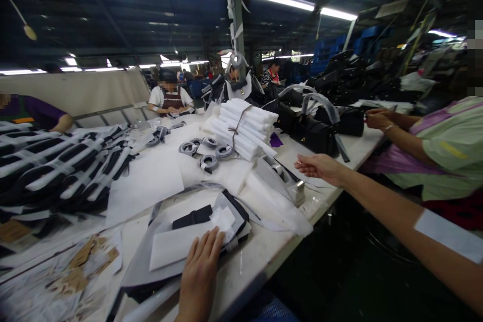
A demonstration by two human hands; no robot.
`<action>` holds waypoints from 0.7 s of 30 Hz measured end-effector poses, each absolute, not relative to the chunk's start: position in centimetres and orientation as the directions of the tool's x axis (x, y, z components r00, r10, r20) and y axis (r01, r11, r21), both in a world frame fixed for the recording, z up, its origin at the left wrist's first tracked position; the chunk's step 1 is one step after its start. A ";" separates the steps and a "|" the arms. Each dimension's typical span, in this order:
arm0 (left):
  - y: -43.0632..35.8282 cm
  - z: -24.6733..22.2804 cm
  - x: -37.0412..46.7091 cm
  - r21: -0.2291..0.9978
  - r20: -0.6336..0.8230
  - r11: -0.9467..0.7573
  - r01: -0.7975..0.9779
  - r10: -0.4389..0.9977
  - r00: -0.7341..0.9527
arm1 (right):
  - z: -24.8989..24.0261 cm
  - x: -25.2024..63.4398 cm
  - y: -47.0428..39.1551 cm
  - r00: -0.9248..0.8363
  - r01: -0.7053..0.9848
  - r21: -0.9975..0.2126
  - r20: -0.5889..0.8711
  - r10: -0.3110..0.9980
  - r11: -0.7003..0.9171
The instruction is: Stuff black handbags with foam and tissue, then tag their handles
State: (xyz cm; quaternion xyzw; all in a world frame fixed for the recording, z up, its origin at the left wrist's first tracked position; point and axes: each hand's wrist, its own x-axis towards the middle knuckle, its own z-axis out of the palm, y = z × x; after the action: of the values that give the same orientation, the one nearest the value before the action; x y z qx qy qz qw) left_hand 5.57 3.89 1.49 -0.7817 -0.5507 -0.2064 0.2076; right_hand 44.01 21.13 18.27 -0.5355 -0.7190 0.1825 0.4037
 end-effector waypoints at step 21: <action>3.7 1.3 4.9 -0.106 0.530 -0.335 0.936 0.778 0.338 | 7.7 47.2 14.2 0.141 0.503 -0.849 -0.107 0.984 -0.164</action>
State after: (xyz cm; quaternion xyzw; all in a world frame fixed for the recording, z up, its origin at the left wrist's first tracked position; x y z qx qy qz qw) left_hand 4.89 3.69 1.34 -0.7928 -0.5405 -0.1972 0.2012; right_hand 47.18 14.15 7.68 -0.6750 -0.5507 0.3554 0.3389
